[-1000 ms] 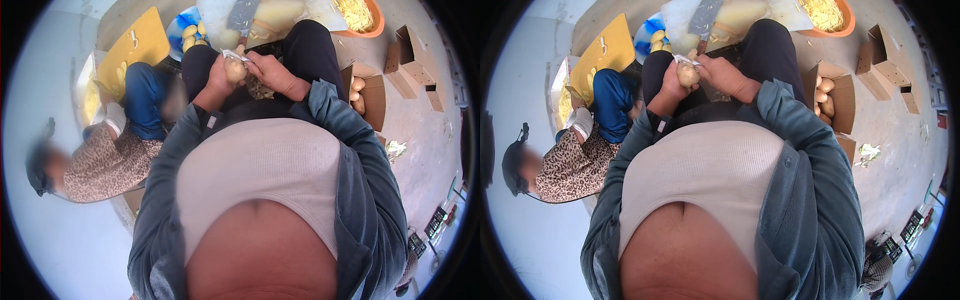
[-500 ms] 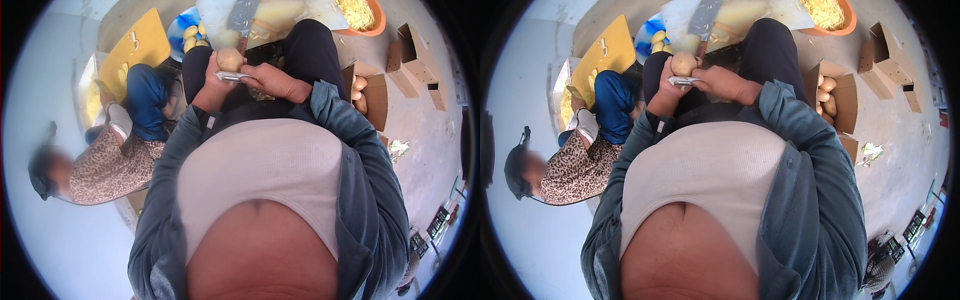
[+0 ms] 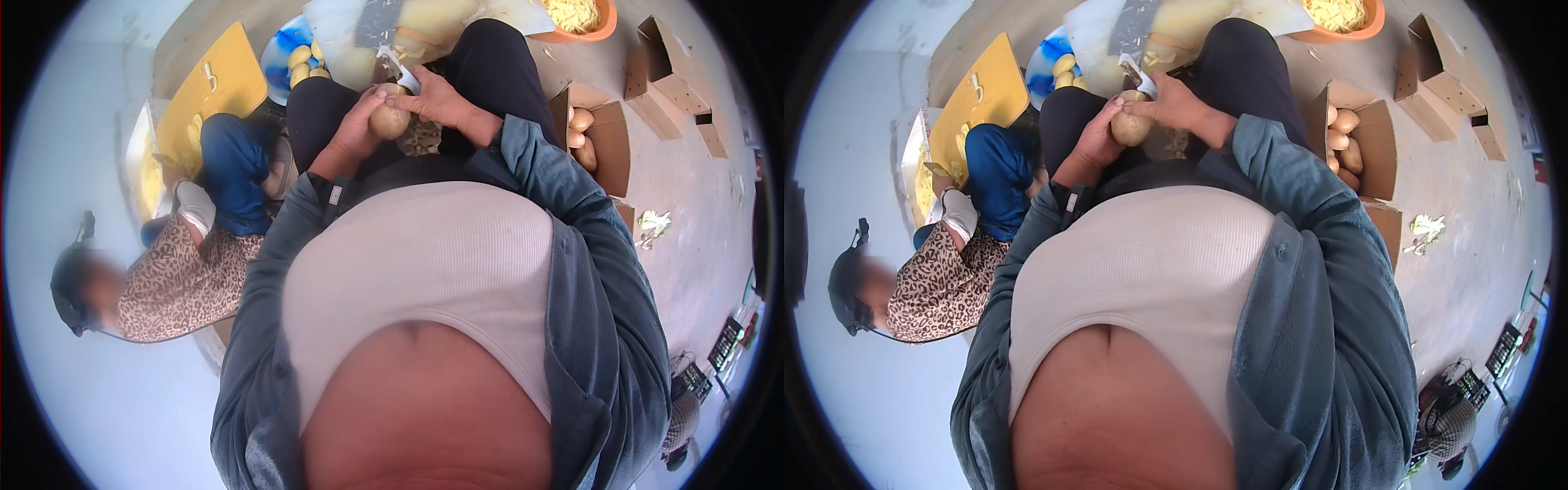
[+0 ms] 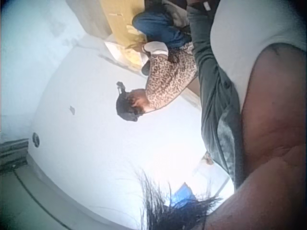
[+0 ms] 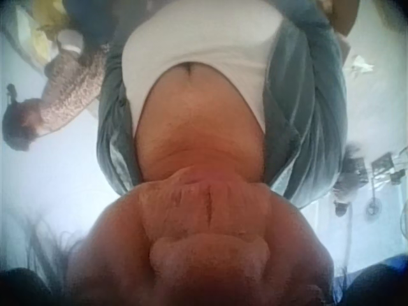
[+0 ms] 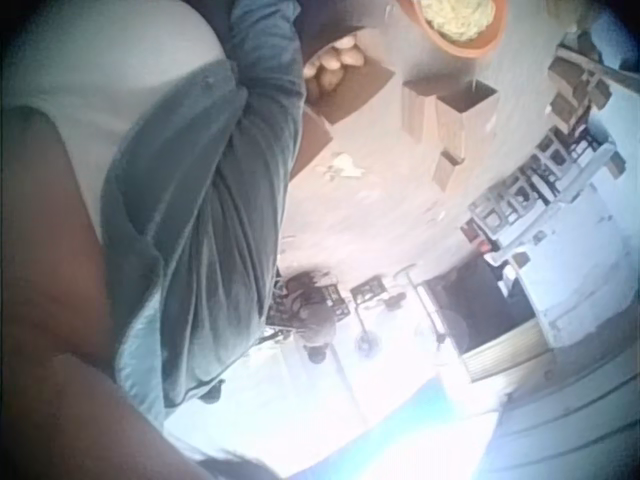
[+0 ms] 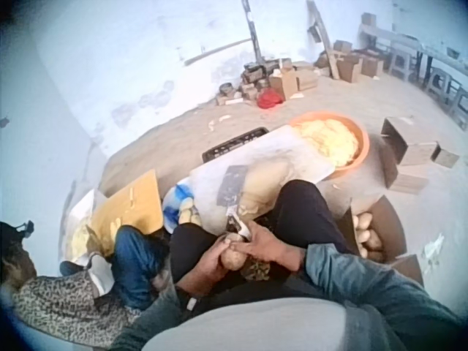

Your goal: The person sits on the floor and peels potatoes using a handheld peeler. They rotate each potato to remove the skin and place the peeled potatoes into a nearby bowl.

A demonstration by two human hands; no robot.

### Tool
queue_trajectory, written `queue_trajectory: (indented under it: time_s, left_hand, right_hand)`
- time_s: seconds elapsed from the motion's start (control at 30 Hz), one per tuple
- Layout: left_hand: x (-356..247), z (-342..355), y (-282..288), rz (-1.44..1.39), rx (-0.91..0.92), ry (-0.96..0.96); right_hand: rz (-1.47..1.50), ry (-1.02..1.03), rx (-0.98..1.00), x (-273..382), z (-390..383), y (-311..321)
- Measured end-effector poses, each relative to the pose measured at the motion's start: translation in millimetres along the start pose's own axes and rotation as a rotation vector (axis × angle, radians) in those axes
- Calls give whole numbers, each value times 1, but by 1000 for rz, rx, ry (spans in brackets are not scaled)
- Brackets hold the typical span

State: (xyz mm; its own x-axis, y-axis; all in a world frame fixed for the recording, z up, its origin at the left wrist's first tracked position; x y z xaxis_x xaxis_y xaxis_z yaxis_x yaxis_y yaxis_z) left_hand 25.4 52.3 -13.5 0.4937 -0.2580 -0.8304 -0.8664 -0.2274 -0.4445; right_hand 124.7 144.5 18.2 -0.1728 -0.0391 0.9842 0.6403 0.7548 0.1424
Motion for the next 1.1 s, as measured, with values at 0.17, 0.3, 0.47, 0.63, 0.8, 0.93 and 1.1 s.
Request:
queue_trajectory:
  time_s: [0.17, 0.3, 0.47, 0.63, 0.8, 0.93, 1.1]
  left_hand:
    - [-4, -3, -6, 22, 22, 18]
    - [-4, -4, -5, 44, 31, 13]
    - [-1, 0, 2, -22, 25, 19]
    - [1, -1, 8, -92, -83, 69]
    - [-5, -5, 4, -66, -10, 117]
    - [-4, -6, 1, -69, 25, 121]
    - [-2, -6, 3, -74, -2, 127]
  right_hand:
    - [214, -159, 101, -5, -3, 0]
    - [241, -130, 83, -5, -4, 1]
    - [253, -143, 72, -6, -4, 1]
    - [127, -189, 77, -12, -2, 6]
    - [-160, 212, -125, 6, -3, 19]
    - [-121, 321, -70, 15, -5, 11]
    - [-131, 285, 10, 13, -7, 2]
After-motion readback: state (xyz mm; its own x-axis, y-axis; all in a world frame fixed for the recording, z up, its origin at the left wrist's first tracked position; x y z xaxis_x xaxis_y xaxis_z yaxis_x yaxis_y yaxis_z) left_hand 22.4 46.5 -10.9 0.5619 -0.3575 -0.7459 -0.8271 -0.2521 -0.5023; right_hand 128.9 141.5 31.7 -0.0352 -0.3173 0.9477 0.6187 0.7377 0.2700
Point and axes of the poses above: each hand's wrist, its own z-axis towards the middle knuckle, its own y-axis out of the back of the hand, x = y × z, the point moved 7 cm from there along z, towards the middle knuckle, and after that the axes turned 12 degrees about z, right-handed, at the moved point
